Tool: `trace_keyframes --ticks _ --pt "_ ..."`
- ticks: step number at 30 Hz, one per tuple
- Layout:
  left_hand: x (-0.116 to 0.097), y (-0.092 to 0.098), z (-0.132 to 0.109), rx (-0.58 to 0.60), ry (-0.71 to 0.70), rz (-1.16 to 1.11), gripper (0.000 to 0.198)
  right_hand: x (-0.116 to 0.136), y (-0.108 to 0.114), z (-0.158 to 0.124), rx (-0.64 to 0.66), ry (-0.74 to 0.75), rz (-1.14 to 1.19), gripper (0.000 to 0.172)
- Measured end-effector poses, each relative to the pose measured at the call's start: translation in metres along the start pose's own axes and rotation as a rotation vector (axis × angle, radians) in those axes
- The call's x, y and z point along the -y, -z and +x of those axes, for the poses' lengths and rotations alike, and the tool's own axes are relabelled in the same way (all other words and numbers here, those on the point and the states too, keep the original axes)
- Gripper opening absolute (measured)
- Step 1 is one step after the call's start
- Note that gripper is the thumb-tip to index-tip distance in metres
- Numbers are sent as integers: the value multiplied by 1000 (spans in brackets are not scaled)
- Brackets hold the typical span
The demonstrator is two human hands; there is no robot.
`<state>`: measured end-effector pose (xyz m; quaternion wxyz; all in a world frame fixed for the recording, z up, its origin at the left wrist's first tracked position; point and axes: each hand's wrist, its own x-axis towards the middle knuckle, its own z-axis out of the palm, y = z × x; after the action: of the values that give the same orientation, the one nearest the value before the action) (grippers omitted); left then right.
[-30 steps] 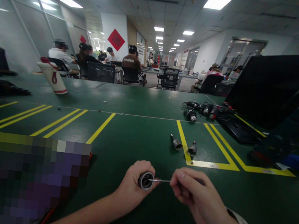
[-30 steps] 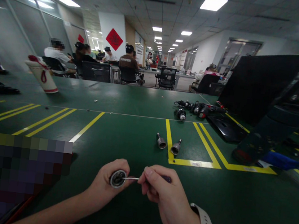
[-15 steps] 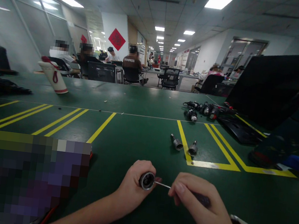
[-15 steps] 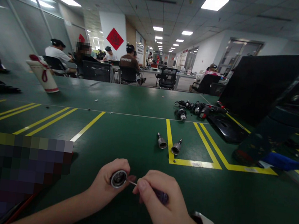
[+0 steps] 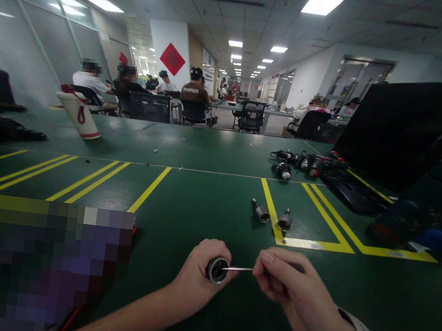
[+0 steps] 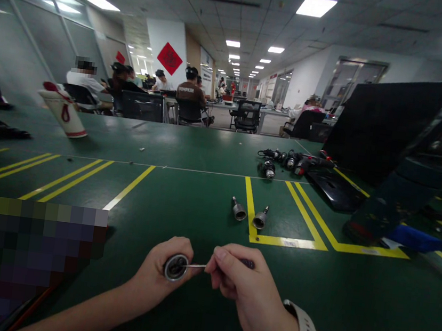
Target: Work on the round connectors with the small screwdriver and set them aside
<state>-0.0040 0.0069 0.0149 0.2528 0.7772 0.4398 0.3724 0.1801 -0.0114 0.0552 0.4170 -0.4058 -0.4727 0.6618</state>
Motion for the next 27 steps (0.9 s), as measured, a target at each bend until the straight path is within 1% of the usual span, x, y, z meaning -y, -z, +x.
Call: trace_keyframes --ticks 2,6,8,12,15,17,19,23,27 --pt "-1 0 0 18 -15 22 22 0 2 -1 23 21 -67 33" --pt "-4 2 0 31 -49 85 21 -4 6 -3 96 159 -300 34" --pt "-4 2 0 15 -33 92 20 -5 7 -4 90 166 -287 34" --pt "-3 2 -1 -36 24 48 20 -3 4 -3 74 107 -149 33" --pt "-1 1 -1 -63 60 -9 21 0 4 -2 85 94 -131 34" --pt "-1 1 -1 -59 75 -39 21 -1 5 -3 107 133 -182 34" --pt "0 0 0 -49 89 -63 21 -3 6 -4 118 203 -267 33" --pt "0 -1 0 -62 142 -123 23 -6 6 -7 109 331 -394 34" --pt "-1 -2 0 -77 156 -154 24 -5 6 -9 98 378 -426 33"
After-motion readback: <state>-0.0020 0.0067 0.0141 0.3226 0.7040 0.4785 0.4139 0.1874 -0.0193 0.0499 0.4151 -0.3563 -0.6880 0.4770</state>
